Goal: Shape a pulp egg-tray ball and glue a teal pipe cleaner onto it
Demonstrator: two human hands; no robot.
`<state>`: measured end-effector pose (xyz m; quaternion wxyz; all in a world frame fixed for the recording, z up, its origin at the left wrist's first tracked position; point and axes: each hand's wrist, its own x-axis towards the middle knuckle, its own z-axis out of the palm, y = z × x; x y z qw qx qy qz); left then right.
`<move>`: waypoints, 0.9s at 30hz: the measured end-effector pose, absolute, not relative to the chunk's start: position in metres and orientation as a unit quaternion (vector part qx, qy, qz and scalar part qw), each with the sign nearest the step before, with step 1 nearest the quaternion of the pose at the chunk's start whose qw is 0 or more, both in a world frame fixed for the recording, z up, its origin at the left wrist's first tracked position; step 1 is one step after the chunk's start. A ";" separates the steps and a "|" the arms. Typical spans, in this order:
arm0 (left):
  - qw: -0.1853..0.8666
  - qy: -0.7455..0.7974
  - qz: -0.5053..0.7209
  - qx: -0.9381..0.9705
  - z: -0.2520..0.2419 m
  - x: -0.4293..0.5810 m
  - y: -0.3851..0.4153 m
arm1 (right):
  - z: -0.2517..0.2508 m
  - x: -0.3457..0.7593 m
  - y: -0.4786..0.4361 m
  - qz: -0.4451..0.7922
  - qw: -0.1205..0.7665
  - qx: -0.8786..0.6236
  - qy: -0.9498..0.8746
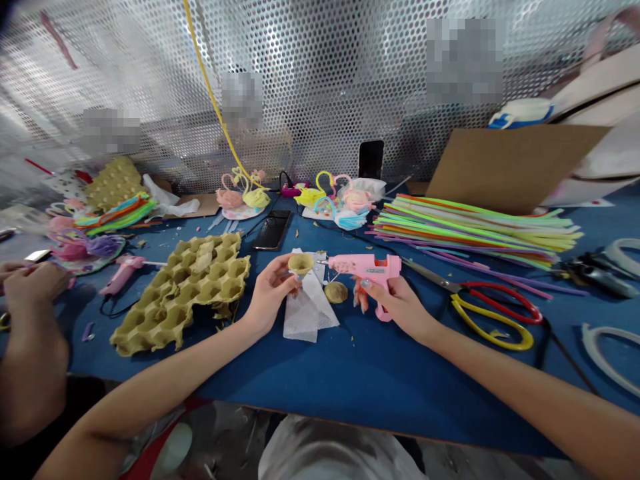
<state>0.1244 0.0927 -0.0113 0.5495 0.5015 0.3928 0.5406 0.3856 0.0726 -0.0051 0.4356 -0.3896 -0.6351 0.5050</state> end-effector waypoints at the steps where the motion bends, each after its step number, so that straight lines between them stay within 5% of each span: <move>1: 0.550 0.392 0.540 0.502 -0.011 0.124 0.093 | -0.005 0.385 0.073 0.505 0.434 -0.386 -0.638; 27: 0.550 0.387 0.534 0.513 -0.011 0.124 0.092 | -0.002 0.389 0.072 0.490 0.440 -0.444 -0.608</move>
